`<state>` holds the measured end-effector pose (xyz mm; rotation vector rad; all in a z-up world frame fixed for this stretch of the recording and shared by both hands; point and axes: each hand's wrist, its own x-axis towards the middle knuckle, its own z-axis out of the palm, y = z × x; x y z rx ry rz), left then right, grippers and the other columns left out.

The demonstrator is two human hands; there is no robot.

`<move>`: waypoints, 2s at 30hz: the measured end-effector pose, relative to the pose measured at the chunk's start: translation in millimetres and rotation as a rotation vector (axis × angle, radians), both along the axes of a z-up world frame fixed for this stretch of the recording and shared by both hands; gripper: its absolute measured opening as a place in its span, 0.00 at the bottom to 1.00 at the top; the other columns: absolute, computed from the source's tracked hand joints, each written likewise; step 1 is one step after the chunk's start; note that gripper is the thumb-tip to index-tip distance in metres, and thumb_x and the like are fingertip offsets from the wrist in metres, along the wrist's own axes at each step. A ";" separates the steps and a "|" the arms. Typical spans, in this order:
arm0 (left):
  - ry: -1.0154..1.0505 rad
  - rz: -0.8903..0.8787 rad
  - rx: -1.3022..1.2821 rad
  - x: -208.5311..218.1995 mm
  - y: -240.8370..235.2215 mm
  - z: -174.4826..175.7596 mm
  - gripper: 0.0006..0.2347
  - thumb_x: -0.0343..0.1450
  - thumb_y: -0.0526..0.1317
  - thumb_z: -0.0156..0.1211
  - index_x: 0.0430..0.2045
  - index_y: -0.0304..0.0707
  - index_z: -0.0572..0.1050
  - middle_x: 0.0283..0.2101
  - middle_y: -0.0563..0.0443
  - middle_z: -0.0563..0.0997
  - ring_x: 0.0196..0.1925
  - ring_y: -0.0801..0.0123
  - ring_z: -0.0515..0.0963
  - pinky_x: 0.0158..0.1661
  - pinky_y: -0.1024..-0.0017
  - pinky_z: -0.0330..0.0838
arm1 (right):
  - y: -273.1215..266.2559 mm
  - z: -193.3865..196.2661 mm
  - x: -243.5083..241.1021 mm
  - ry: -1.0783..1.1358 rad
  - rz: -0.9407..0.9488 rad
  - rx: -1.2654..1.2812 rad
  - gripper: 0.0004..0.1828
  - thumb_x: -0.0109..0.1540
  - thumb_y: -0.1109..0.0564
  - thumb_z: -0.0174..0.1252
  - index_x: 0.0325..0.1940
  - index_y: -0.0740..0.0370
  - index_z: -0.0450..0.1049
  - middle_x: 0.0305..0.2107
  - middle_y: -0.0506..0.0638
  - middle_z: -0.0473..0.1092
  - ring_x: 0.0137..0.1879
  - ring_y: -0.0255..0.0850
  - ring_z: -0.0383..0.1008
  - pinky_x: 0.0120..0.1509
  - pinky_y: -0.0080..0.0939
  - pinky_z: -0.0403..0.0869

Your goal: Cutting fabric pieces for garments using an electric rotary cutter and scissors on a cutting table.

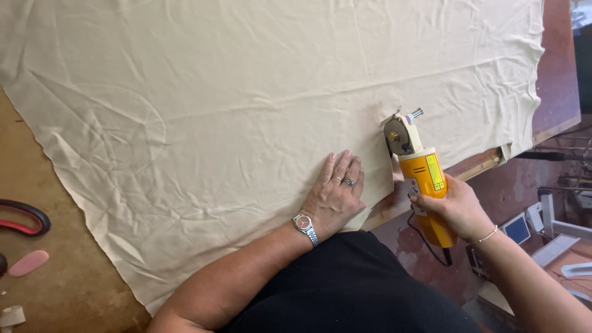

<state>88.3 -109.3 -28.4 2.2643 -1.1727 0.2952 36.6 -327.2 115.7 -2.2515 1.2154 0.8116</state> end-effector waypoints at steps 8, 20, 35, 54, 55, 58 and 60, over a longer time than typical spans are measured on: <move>0.013 0.010 -0.006 0.0 1.1 2.4 0.34 0.58 0.58 0.75 0.52 0.33 0.76 0.61 0.35 0.76 0.69 0.41 0.70 0.72 0.45 0.55 | 11.4 7.2 66.3 -0.063 0.056 0.015 0.31 0.53 0.43 0.63 0.54 0.64 0.73 0.44 0.60 0.79 0.45 0.52 0.80 0.49 0.49 0.79; 0.185 -0.119 -0.047 4.7 4.7 5.5 0.29 0.65 0.49 0.66 0.54 0.20 0.70 0.62 0.24 0.71 0.73 0.33 0.62 0.73 0.38 0.44 | 18.9 -7.4 151.4 -0.313 0.023 0.118 0.27 0.53 0.50 0.71 0.48 0.71 0.74 0.37 0.65 0.73 0.44 0.60 0.74 0.46 0.59 0.75; 0.021 0.030 -0.072 1.3 3.0 1.5 0.39 0.54 0.58 0.76 0.53 0.23 0.74 0.59 0.30 0.75 0.69 0.41 0.71 0.72 0.45 0.57 | 14.5 -9.9 290.8 -0.406 -0.052 0.245 0.24 0.56 0.54 0.59 0.54 0.68 0.68 0.40 0.60 0.75 0.42 0.49 0.80 0.45 0.53 0.80; -0.022 -0.058 0.068 -0.8 3.2 -5.3 0.33 0.66 0.62 0.63 0.56 0.33 0.73 0.61 0.38 0.74 0.71 0.46 0.66 0.71 0.47 0.52 | -56.1 95.1 68.4 -0.637 -0.190 1.302 0.43 0.56 0.51 0.79 0.67 0.73 0.67 0.42 0.62 0.78 0.43 0.52 0.82 0.46 0.51 0.81; -0.051 -0.044 0.077 0.4 1.2 -10.0 0.33 0.66 0.63 0.62 0.56 0.34 0.73 0.60 0.39 0.75 0.71 0.46 0.66 0.71 0.47 0.52 | -56.0 99.4 47.6 -0.589 -0.193 1.425 0.43 0.60 0.55 0.79 0.69 0.75 0.63 0.44 0.65 0.79 0.44 0.53 0.84 0.48 0.53 0.83; -0.224 -0.124 -0.017 -5.2 2.6 -13.8 0.30 0.64 0.64 0.66 0.49 0.40 0.78 0.56 0.44 0.76 0.63 0.51 0.73 0.68 0.42 0.58 | -121.2 92.2 -6.7 -0.383 -0.193 1.315 0.54 0.61 0.50 0.88 0.76 0.65 0.56 0.48 0.63 0.79 0.50 0.57 0.85 0.52 0.63 0.81; -0.217 -0.185 -0.015 -24.4 2.9 -7.6 0.27 0.62 0.62 0.70 0.42 0.37 0.79 0.49 0.44 0.79 0.55 0.51 0.76 0.60 0.49 0.65 | -153.6 76.6 -24.6 -0.333 -0.167 1.361 0.55 0.61 0.49 0.91 0.75 0.63 0.57 0.49 0.64 0.79 0.49 0.59 0.85 0.50 0.65 0.82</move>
